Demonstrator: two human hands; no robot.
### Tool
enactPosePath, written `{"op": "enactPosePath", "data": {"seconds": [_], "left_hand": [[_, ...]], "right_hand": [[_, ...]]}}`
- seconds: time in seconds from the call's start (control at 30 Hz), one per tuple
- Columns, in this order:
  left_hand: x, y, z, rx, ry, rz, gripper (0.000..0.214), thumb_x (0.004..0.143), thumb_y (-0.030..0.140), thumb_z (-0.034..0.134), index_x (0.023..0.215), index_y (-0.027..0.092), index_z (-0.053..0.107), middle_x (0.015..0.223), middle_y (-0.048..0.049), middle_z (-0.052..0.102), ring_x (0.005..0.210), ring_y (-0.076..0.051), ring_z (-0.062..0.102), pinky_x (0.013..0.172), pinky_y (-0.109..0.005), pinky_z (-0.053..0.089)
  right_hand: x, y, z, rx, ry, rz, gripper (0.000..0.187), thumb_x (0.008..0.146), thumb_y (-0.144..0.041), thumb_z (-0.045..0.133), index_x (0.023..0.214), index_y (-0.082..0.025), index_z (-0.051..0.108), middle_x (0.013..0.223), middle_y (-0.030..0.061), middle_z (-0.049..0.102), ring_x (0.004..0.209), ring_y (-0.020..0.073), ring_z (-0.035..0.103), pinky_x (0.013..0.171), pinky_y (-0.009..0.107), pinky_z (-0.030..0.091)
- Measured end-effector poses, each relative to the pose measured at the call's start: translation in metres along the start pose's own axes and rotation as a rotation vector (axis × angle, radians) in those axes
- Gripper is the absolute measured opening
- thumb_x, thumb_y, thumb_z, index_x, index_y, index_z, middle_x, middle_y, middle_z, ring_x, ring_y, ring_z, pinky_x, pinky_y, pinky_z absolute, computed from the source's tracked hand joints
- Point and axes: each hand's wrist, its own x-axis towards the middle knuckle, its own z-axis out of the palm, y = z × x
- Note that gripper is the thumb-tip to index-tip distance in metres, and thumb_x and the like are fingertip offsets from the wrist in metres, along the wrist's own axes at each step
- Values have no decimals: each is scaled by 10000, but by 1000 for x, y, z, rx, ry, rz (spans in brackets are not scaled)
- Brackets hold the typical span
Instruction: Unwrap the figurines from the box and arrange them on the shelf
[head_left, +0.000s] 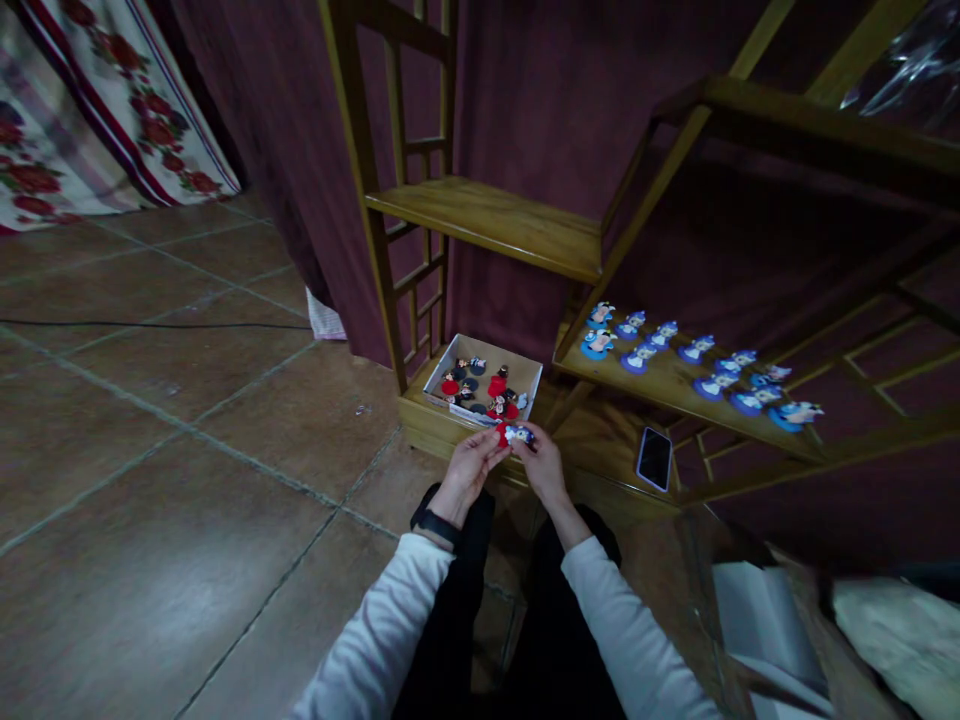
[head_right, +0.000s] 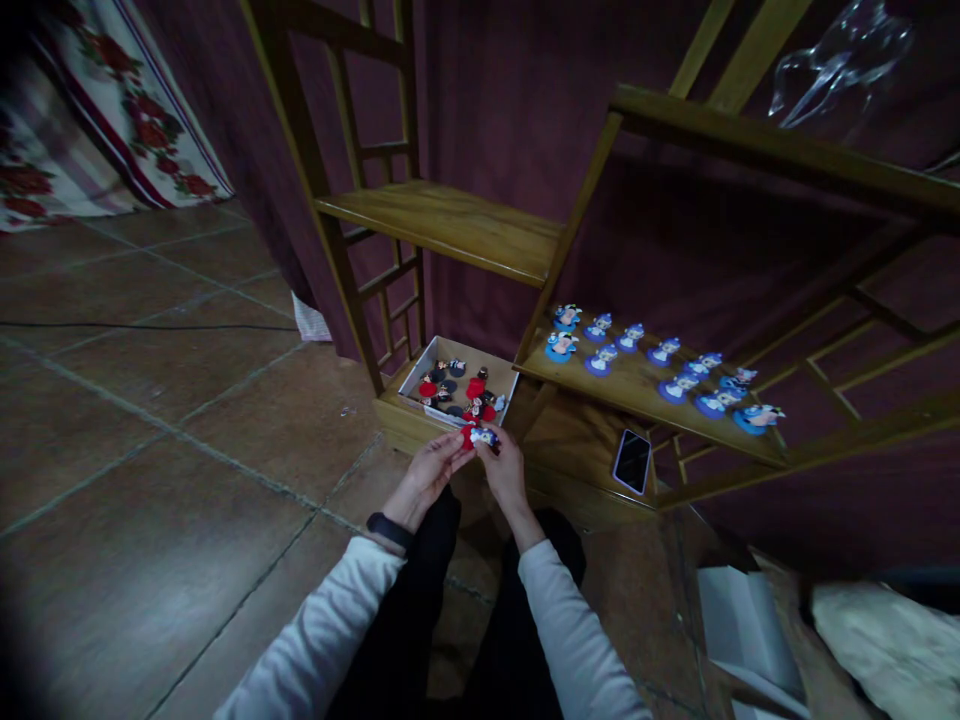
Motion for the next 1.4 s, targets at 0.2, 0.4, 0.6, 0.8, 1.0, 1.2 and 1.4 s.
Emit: {"op": "enactPosePath", "data": {"seconds": [0.2, 0.4, 0.6, 0.8, 1.0, 1.2, 1.4], "left_hand": [[-4, -11, -4, -17, 52, 11, 133, 682, 147, 710, 798, 98, 665, 751, -58, 688, 693, -121, 645, 784, -294, 533], [-9, -13, 0, 15, 53, 36, 184, 645, 176, 742, 799, 91, 686, 787, -79, 698, 720, -137, 644, 812, -311, 517], [-8, -13, 0, 30, 65, 41, 200, 626, 174, 751, 799, 90, 698, 760, -80, 696, 710, -152, 641, 804, -340, 516], [-4, -13, -1, -10, 63, 36, 182, 612, 169, 763, 760, 91, 694, 725, -67, 686, 694, -145, 635, 801, -353, 519], [-3, -11, -3, -9, 67, 8, 164, 616, 155, 759, 751, 86, 696, 711, -69, 683, 674, -146, 634, 798, -359, 516], [-3, -11, -2, -20, 63, -34, 163, 608, 139, 761, 749, 87, 698, 713, -74, 686, 689, -157, 643, 802, -372, 513], [-2, -17, -1, 3, 106, 56, 208, 563, 180, 791, 729, 97, 696, 706, -59, 685, 672, -148, 630, 782, -359, 518]], "right_hand": [[-9, -1, 1, -162, 39, -72, 317, 747, -303, 565, 1041, -196, 613, 1010, 63, 639, 899, 189, 588, 821, 329, 463], [-15, -9, -2, -350, 33, -165, 279, 788, -287, 528, 1038, -189, 605, 1004, 92, 620, 897, 201, 592, 813, 326, 457], [-14, -11, -6, -507, -55, -235, 282, 838, -288, 472, 1087, -208, 576, 1016, 89, 611, 916, 214, 586, 816, 331, 451], [-9, -15, -11, -602, -162, -313, 284, 868, -272, 429, 1114, -221, 562, 1037, 81, 604, 942, 212, 583, 837, 329, 450], [-2, -12, -14, -635, -242, -342, 314, 871, -254, 427, 1160, -224, 544, 1091, 85, 598, 983, 215, 582, 864, 337, 452], [0, -12, -17, -625, -265, -339, 316, 868, -264, 437, 1160, -228, 552, 1093, 82, 607, 981, 210, 590, 866, 335, 456], [2, -10, -12, -566, -188, -271, 289, 838, -265, 485, 1105, -231, 592, 1040, 69, 637, 938, 210, 599, 842, 333, 459]]}}
